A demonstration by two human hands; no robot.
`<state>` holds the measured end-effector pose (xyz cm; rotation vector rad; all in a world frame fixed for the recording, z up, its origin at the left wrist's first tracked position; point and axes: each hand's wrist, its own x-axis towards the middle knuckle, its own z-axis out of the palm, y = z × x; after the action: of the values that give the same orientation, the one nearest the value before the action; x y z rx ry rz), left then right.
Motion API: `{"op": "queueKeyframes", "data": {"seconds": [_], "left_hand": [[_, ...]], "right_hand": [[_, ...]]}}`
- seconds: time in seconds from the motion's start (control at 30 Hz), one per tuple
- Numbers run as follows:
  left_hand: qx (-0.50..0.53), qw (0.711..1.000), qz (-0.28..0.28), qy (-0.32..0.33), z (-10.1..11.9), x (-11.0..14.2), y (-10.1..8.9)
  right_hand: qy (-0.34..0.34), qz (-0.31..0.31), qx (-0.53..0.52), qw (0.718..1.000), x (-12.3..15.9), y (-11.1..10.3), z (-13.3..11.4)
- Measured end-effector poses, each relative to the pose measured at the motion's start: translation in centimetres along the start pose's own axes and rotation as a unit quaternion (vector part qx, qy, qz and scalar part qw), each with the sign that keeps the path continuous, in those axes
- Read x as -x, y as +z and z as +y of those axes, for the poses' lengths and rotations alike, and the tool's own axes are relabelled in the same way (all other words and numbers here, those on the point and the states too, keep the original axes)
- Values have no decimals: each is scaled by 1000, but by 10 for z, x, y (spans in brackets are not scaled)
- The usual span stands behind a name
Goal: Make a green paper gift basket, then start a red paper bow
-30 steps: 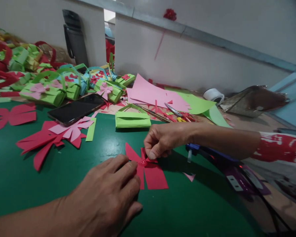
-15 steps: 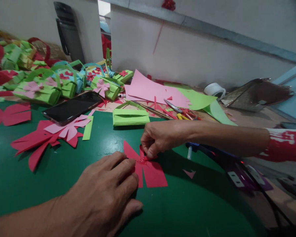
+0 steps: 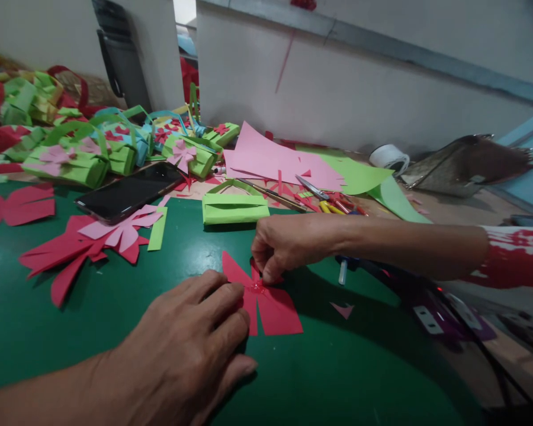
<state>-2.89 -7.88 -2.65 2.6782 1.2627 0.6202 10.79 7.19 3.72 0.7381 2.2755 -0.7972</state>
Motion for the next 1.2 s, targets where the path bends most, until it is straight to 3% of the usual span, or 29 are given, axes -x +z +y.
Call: {"op": "queueKeyframes", "data": {"seconds": [1.2], "left_hand": [[3, 999, -39, -11, 0, -1, -1]], "right_hand": [[13, 24, 10, 1000, -1, 4, -4]]}}
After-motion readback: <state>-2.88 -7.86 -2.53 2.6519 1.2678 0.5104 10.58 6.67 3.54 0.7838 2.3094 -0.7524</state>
